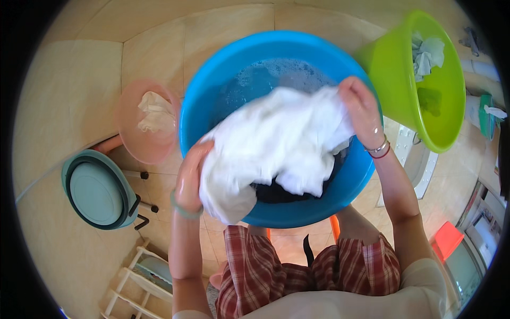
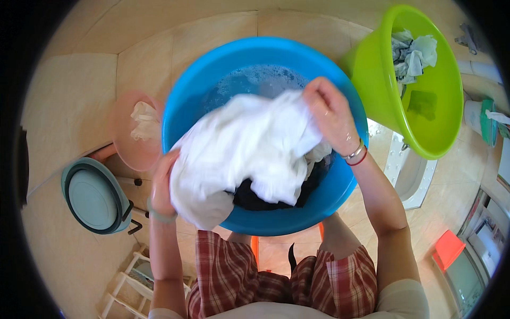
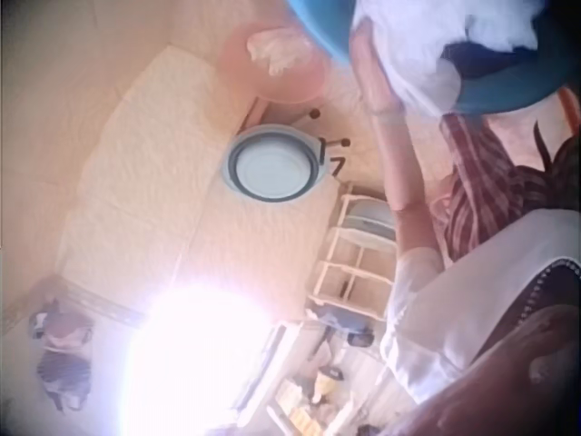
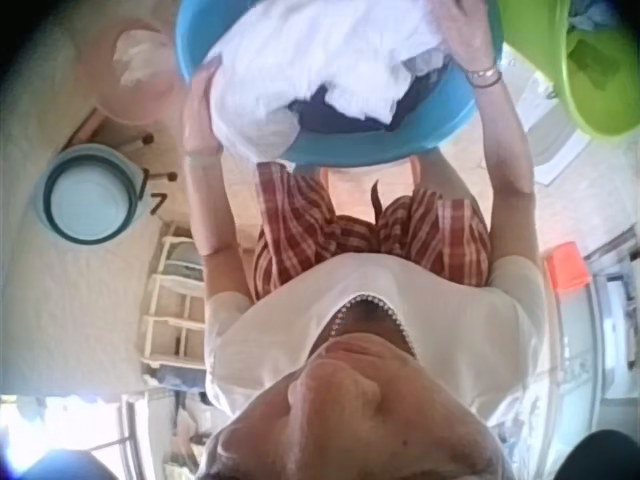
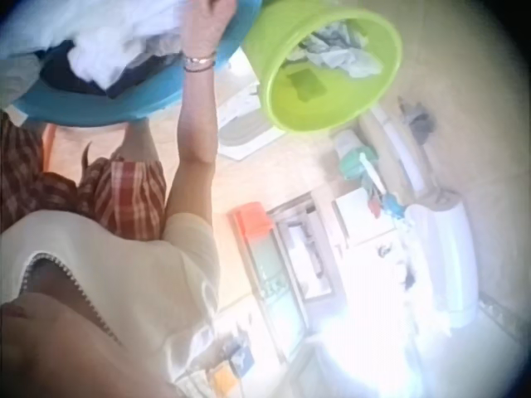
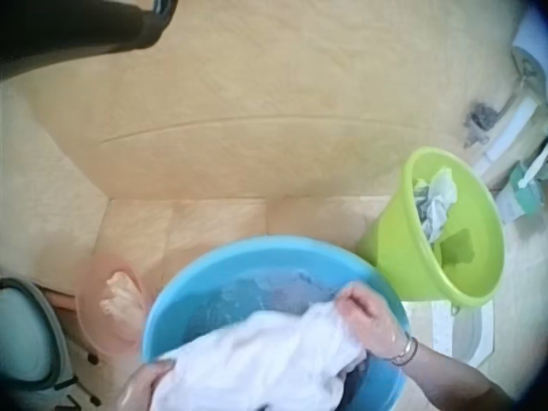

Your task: The person hand washes clothes in a blue basin filled with soapy water. They scrub and rinse a white cloth and a dark garment, then transfer the white cloth to a green basin.

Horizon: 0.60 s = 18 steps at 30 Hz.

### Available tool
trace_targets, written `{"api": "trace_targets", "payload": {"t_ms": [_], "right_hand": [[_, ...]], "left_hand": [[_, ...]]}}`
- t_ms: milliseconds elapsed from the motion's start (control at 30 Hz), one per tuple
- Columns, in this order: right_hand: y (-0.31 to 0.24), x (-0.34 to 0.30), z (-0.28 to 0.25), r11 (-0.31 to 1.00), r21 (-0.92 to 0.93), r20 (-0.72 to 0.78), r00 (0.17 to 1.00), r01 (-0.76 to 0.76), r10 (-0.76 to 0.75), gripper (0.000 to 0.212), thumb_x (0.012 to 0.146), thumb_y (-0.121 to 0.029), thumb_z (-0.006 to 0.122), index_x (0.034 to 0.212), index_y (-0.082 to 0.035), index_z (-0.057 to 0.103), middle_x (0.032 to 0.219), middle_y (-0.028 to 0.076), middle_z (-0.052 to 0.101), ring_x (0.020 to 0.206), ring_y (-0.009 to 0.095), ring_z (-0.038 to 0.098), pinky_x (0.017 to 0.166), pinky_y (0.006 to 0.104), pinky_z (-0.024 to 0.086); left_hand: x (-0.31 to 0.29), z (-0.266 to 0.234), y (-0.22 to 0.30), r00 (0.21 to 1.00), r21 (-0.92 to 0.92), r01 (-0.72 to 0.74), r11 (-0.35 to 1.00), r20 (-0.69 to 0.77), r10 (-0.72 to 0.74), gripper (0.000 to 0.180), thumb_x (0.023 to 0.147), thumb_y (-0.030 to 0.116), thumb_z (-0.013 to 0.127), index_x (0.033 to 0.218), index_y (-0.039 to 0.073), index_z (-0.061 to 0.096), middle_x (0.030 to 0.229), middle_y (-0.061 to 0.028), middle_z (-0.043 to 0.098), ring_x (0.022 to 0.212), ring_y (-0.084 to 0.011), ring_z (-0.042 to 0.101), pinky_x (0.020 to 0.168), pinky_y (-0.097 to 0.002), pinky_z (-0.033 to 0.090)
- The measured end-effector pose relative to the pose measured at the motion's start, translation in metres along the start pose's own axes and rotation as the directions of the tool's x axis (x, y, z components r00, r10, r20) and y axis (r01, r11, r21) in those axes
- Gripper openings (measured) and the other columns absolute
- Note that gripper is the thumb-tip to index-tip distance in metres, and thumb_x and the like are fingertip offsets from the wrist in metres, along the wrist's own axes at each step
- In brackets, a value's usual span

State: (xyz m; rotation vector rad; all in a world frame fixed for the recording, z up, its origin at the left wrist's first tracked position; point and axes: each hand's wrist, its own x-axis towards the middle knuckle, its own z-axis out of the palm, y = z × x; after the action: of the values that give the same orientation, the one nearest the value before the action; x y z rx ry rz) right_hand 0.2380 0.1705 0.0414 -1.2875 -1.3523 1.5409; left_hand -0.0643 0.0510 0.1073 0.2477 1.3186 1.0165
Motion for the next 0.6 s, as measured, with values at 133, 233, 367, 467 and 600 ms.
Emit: {"api": "trace_targets", "payload": {"t_ms": [133,233,367,467,600], "right_hand": [[0.003,0.042,0.030,0.997,-0.078,-0.043,0.999,-0.021,0.018,0.023,0.091,-0.023,0.068,0.106,-0.007,0.060,0.076,-0.006,0.050,0.072,0.003,0.046,0.062,0.0191,0.040],[0.037,0.059,0.055,0.906,-0.382,-0.018,0.979,0.182,-0.204,0.047,0.085,-0.040,0.071,0.123,-0.015,0.058,0.096,0.006,0.056,0.083,0.018,0.059,0.072,0.0306,0.049],[0.065,0.056,0.091,0.575,-0.801,0.177,0.983,0.168,-0.040,0.056,0.085,-0.055,0.061,0.134,-0.029,0.051,0.120,0.013,0.051,0.097,0.035,0.062,0.081,0.0448,0.053],[0.080,0.062,0.102,0.438,-0.892,0.250,0.926,0.107,0.284,0.052,0.090,-0.060,0.048,0.137,-0.037,0.047,0.132,0.018,0.051,0.109,0.040,0.060,0.082,0.0493,0.053],[0.136,0.080,0.096,0.456,-0.890,0.210,0.909,0.026,0.359,0.052,0.093,-0.056,0.044,0.136,-0.028,0.049,0.133,0.018,0.054,0.113,0.037,0.059,0.083,0.0506,0.051]], "left_hand": [[0.079,-0.030,-0.036,0.991,-0.200,0.087,0.976,-0.085,-0.106,0.040,0.096,0.023,0.059,0.130,0.006,0.048,0.120,-0.0139,0.059,0.107,-0.0222,0.059,0.091,-0.0347,0.050],[0.097,0.004,-0.055,0.960,-0.269,-0.132,0.954,-0.274,0.055,0.061,0.093,0.027,0.066,0.143,0.013,0.033,0.132,-0.0171,0.050,0.111,-0.0280,0.055,0.090,-0.0419,0.051],[0.120,-0.007,-0.113,0.805,0.746,-0.425,0.513,0.053,0.590,0.074,0.088,0.005,0.063,0.152,0.010,0.027,0.145,-0.0167,0.040,0.125,-0.0270,0.048,0.099,-0.0345,0.045],[0.136,-0.014,-0.115,0.965,0.211,-0.221,0.952,-0.093,0.245,0.075,0.084,-0.002,0.057,0.152,0.009,0.027,0.145,-0.0149,0.040,0.123,-0.0258,0.049,0.097,-0.0308,0.046],[0.163,-0.029,-0.108,0.987,0.188,0.139,0.972,-0.102,-0.121,0.076,0.082,0.003,0.057,0.152,0.011,0.027,0.143,-0.0129,0.044,0.120,-0.0250,0.052,0.095,-0.0312,0.048]]}}
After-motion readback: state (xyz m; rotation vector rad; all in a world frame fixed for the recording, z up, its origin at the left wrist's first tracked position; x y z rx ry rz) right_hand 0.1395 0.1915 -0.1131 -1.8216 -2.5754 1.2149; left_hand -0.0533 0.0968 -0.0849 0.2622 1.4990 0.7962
